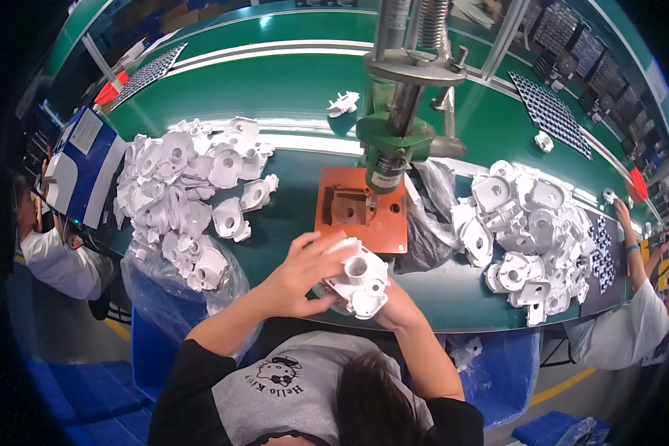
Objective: Assembling white plastic parts using a manual press machine in a factory.
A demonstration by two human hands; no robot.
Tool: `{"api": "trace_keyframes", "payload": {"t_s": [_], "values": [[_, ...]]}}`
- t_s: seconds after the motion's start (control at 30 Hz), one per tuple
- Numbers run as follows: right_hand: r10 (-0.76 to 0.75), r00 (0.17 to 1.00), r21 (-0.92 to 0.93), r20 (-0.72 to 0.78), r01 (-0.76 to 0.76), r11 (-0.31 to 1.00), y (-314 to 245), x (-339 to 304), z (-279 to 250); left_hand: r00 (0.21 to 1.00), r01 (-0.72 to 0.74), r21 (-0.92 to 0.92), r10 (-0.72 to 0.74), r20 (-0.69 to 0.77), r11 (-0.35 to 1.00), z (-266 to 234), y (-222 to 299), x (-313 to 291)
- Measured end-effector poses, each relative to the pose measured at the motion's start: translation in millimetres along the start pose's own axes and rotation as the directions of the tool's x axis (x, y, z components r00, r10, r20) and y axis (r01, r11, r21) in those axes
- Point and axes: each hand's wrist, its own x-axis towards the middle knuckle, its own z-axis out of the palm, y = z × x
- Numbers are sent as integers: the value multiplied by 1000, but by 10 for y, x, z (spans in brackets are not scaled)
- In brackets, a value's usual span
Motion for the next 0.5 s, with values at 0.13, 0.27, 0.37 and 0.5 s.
{"api": "trace_keyframes", "payload": {"t_s": [0.13,0.27,0.37,0.5], "values": [[-12,997,-213,-74,-4,977,-181,3,-4,990,-2,-58,-7,-143,998,188,-107,-71],[5,998,-721,65,44,691,-694,5,-80,964,-64,183,108,-244,981,-4,-253,138],[-656,730,-981,-191,-136,135,-935,288,-457,985,-56,471,125,-116,880,-76,-382,327],[-709,704,-968,27,-159,-194,-1045,751,-1125,993,-70,600,115,-36,797,175,-738,436]]}}
